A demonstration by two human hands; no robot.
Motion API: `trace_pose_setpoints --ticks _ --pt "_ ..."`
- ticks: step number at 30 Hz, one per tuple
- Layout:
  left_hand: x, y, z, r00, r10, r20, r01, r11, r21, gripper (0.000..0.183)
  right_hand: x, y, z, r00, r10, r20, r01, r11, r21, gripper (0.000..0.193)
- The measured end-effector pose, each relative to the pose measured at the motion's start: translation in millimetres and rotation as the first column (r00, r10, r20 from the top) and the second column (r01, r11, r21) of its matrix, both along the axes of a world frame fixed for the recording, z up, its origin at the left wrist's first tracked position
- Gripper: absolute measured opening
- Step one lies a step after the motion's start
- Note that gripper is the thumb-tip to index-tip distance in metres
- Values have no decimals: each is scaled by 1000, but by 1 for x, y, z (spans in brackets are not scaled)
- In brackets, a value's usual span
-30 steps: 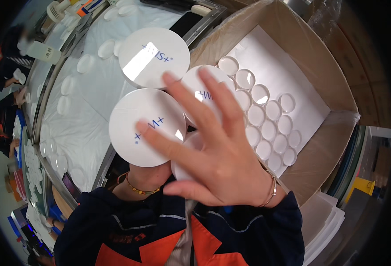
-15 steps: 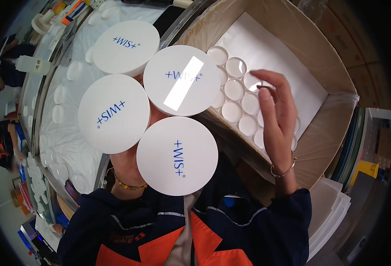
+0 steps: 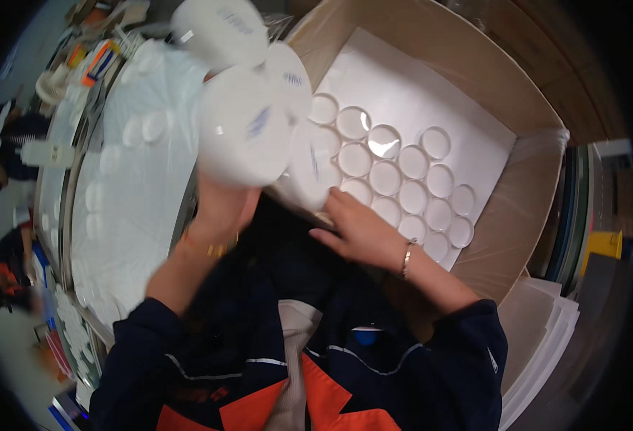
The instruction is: The recorder sorts, wipes, and packs white plastic jar lids into a large cardboard box in a manufacturing facility.
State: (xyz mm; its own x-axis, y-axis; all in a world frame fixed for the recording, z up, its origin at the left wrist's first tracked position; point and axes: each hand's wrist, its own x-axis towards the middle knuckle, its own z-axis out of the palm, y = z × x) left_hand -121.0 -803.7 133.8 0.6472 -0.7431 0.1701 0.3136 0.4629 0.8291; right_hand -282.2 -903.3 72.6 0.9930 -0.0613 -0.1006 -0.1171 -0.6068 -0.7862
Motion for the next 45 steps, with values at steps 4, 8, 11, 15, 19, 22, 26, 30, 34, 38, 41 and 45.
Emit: trace_pose_setpoints --ticks 4,8,11,15,19,22,26,30,34,38,41,45 --pt "50 -131 -49 648 13 761 -120 989 85 35 -3 -1 -6 1000 -5 24 4 1000 30 44" --pt "66 -213 -114 274 -91 957 -118 985 127 42 -6 1 -8 997 -48 57 48 999 -1 47" --pt "62 -246 -161 140 -241 960 -131 957 260 46 -4 3 -12 998 -39 57 42 997 -60 50" --pt "51 -258 -192 24 -468 884 -188 866 463 51 -4 4 -12 998 -41 53 45 996 -71 51" --pt "44 -252 -184 -54 -716 696 -157 694 703 54 -5 5 -12 997 -55 54 60 994 -90 52" --pt "53 -233 -172 -66 -780 622 -97 625 774 57 0 2 -8 999 -14 28 16 999 -49 50" --pt "61 -161 -116 -13 -582 813 -87 811 579 51 -5 -28 -15 957 -284 55 274 951 144 51" --pt "78 -21 2 146 -400 905 -192 886 423 40 -27 -145 -68 711 -625 322 698 572 -430 46" --pt "136 164 20 246 -246 938 -721 600 347 39 -50 -226 -149 748 -662 53 525 540 -658 39" --pt "157 359 -39 184 -290 939 -956 168 239 46 -50 -254 -183 871 -451 197 471 650 -596 21" --pt "142 477 -91 325 -275 905 -939 -208 274 57 -36 -273 -190 915 -381 132 395 785 -476 24" --pt "111 548 -118 492 -63 868 -748 -542 385 70 0 -302 -173 836 -489 -248 234 728 -644 37"
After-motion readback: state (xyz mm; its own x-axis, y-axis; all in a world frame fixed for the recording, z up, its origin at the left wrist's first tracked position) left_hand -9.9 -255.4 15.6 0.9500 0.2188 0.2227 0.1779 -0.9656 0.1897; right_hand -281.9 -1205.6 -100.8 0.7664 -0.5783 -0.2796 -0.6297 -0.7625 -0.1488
